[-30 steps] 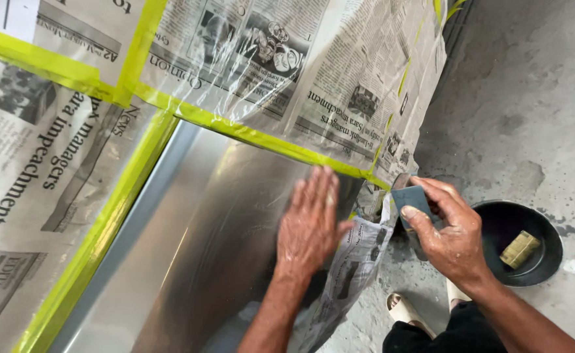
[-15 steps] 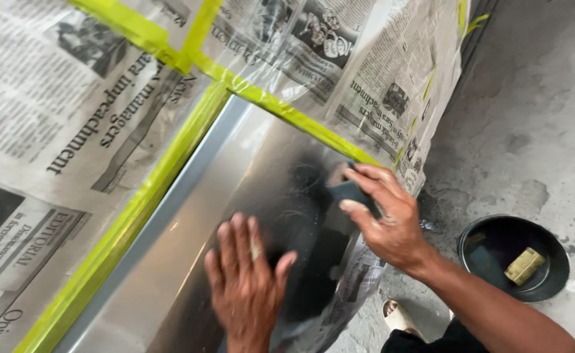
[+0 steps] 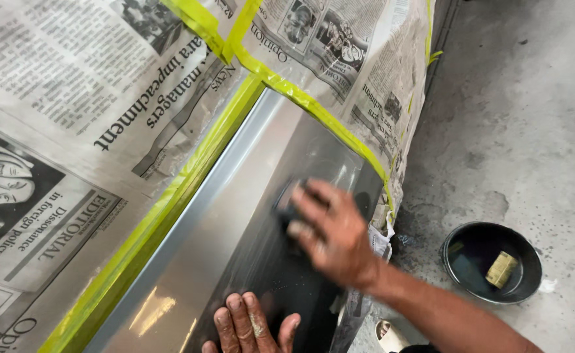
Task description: The person wets a sanding block in a bowl of water and sands a masked car body panel, rubbing the block back and forth across the surface and occasionally feeling the panel with the free hand. The surrounding trim is covered with newspaper and masking tape.
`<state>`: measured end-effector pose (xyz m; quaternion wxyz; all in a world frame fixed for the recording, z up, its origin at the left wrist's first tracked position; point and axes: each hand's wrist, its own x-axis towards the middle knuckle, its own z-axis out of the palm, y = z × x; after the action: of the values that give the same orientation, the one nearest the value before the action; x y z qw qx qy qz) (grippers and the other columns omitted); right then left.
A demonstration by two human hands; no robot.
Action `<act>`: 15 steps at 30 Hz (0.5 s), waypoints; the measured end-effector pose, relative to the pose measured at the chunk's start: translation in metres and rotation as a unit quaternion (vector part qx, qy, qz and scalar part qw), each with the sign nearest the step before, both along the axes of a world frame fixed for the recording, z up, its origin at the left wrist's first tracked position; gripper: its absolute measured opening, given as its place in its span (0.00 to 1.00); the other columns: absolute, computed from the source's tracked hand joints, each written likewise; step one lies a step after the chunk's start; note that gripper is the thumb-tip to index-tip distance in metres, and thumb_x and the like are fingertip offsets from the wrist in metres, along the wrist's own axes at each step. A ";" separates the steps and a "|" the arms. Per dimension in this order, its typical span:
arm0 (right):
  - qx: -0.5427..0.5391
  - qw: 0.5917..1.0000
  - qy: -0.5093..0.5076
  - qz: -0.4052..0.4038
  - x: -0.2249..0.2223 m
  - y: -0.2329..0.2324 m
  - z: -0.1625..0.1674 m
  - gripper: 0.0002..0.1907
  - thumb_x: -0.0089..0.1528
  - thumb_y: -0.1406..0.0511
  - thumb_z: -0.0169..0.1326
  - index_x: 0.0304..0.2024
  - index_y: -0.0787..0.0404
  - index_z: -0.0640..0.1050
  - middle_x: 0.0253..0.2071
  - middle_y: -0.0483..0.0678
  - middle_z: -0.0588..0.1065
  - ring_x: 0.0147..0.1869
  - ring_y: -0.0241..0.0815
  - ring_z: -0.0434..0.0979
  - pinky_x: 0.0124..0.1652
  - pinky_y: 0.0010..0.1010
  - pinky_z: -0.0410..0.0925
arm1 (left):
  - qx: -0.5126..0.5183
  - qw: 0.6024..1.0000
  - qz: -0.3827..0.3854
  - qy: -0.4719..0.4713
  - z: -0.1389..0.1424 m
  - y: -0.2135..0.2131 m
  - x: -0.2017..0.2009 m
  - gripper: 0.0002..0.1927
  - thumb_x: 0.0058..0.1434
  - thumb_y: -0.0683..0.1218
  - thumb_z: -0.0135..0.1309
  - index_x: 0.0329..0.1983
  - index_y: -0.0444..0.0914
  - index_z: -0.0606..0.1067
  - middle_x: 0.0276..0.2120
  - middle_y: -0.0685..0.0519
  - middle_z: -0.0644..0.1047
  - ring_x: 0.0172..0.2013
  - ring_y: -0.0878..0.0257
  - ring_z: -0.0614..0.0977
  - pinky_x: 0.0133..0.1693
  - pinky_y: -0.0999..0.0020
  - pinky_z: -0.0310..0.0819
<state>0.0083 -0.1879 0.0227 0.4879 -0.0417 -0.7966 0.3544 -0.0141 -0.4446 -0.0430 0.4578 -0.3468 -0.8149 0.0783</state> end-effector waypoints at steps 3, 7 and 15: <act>0.039 0.998 0.024 0.049 0.016 -0.032 0.005 0.31 0.58 0.63 0.69 0.61 0.60 0.75 0.61 0.62 0.71 0.61 0.59 0.75 0.56 0.46 0.72 | 0.008 1.000 -0.010 -0.016 -0.003 0.000 0.001 0.45 0.74 0.74 0.33 0.72 0.33 0.67 0.71 0.39 0.64 0.74 0.44 0.58 0.71 0.38 0.35; 0.075 0.995 0.049 0.036 0.008 -0.029 0.010 0.29 0.60 0.63 0.68 0.62 0.61 0.74 0.61 0.61 0.72 0.62 0.59 0.76 0.57 0.46 0.74 | -0.001 1.000 -0.012 -0.015 0.000 0.001 0.004 0.44 0.74 0.73 0.33 0.71 0.32 0.69 0.70 0.38 0.66 0.73 0.43 0.59 0.71 0.38 0.36; -0.017 0.995 -0.002 -0.094 -0.033 0.023 0.017 0.25 0.64 0.65 0.64 0.62 0.63 0.76 0.57 0.62 0.73 0.58 0.60 0.77 0.55 0.43 0.73 | -0.024 0.999 -0.017 -0.017 0.005 -0.003 0.012 0.40 0.76 0.71 0.34 0.68 0.33 0.72 0.67 0.39 0.70 0.70 0.43 0.63 0.70 0.39 0.40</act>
<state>-0.0243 -0.1652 0.0393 0.5165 -0.1256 -0.7840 0.3207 -0.0019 -0.4475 -0.0378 0.4367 -0.3730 -0.8144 0.0837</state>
